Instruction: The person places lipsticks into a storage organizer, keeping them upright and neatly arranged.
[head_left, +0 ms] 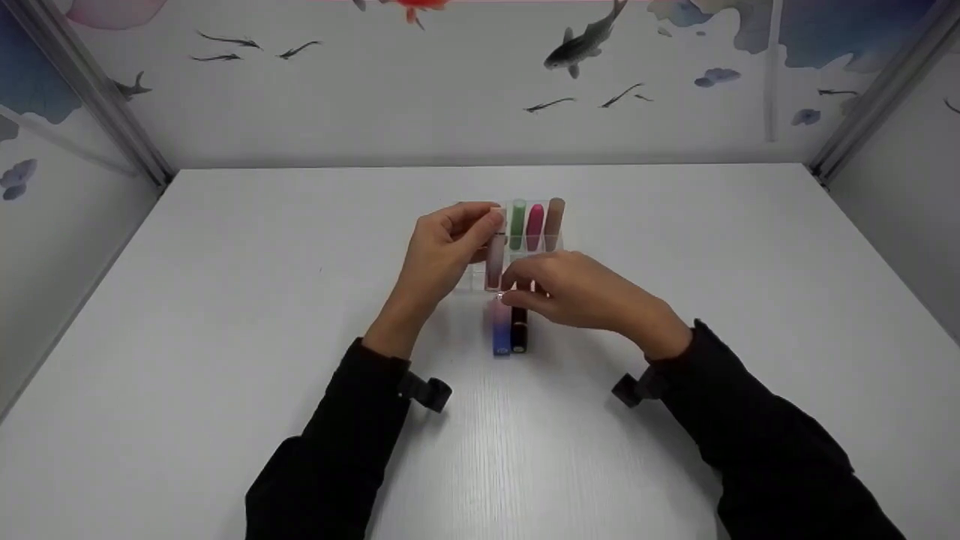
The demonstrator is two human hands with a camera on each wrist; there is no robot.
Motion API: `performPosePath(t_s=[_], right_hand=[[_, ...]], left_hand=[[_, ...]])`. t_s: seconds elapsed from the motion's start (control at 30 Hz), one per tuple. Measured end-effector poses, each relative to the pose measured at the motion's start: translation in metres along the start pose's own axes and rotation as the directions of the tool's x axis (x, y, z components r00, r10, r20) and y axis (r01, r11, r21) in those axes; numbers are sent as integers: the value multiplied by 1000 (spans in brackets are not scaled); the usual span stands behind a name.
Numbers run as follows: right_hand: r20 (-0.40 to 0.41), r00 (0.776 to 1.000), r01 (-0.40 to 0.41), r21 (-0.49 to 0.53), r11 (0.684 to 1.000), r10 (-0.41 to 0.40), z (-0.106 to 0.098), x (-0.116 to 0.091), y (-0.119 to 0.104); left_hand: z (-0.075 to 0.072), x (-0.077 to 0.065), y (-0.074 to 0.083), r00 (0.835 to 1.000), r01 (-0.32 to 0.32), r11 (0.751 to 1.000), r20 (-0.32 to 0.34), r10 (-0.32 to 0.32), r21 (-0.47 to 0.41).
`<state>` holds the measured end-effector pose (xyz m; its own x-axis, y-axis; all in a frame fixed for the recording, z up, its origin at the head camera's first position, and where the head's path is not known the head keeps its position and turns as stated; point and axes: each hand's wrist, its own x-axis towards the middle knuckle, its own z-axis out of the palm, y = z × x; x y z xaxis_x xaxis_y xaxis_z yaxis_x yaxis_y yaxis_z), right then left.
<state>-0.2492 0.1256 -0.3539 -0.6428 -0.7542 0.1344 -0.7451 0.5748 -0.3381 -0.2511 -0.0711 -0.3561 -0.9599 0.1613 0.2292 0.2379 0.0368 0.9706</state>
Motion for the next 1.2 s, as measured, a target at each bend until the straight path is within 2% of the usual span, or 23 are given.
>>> performPosePath(t_s=[0.17,0.4,0.63,1.07,1.2], right_hand=[[-50,999,3,-29,1000,-5,-8,-3,9],[-92,991,-103,-77,992,96,-15,-5,23],[-75,981,-186,-120,975,178,-12,-4,32],[-71,973,-229,-127,965,221,-1,-2,40],[-87,976,-211,-125,969,201,1,0,42]], left_hand=[[1,-2,6,1000,20,1000,-8,-20,6],[4,-12,25,999,33,999,-19,-33,37],[4,-13,26,999,35,998,-25,-34,50],[4,-12,26,1000,26,999,-11,-25,38],[3,-12,25,1000,16,999,-11,-16,44]])
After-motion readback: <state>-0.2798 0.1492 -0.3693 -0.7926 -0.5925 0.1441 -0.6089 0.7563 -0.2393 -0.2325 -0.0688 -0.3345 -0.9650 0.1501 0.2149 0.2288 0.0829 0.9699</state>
